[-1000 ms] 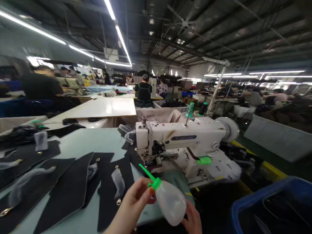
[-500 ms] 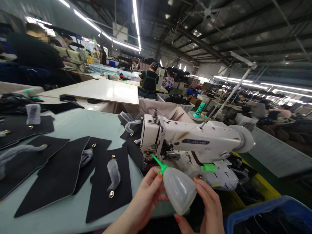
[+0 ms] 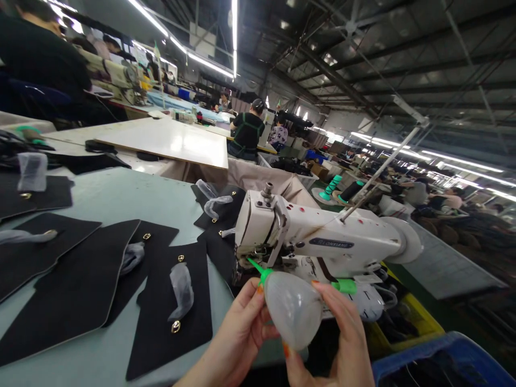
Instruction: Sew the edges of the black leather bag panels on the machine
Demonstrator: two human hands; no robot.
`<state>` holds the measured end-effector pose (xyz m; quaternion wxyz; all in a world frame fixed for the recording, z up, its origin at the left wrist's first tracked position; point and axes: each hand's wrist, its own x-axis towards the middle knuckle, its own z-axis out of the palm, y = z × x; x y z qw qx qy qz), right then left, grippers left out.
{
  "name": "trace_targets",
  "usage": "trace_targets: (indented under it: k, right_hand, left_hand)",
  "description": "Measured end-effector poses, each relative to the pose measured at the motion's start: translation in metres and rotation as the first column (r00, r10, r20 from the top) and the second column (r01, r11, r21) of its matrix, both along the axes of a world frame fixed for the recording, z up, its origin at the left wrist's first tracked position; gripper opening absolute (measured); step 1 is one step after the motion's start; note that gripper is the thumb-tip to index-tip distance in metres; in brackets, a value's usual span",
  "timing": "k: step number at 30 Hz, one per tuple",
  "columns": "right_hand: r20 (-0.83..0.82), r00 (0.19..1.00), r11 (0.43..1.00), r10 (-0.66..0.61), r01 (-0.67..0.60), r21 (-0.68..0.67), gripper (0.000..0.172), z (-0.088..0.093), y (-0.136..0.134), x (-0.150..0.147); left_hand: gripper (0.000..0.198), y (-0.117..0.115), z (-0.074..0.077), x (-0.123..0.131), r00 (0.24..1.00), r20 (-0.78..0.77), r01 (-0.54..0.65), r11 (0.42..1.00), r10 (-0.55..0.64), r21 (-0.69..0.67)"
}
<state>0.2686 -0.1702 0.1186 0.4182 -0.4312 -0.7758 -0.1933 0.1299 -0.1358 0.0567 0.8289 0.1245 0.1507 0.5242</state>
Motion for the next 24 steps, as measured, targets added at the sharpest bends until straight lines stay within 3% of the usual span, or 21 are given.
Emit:
trace_targets:
  k: [6,16,24]
  right_hand:
    - [0.043,0.999,1.0,-0.009,0.009,0.001,0.067,0.001,0.003,-0.001]
    - [-0.039,0.999,1.0,0.005,-0.004,0.026,0.064,-0.005,0.005,-0.001]
    - [-0.098,0.995,0.998,-0.021,0.028,0.063,0.048,0.003,0.005,-0.014]
  left_hand:
    - [0.019,-0.001,0.005,-0.001,1.0,0.004,0.021,0.998,-0.021,-0.053]
    - [0.026,0.001,0.0,0.0,0.999,-0.027,0.043,0.996,-0.045,-0.072]
    - [0.022,0.001,-0.007,0.0,0.998,-0.05,0.029,0.994,-0.034,-0.108]
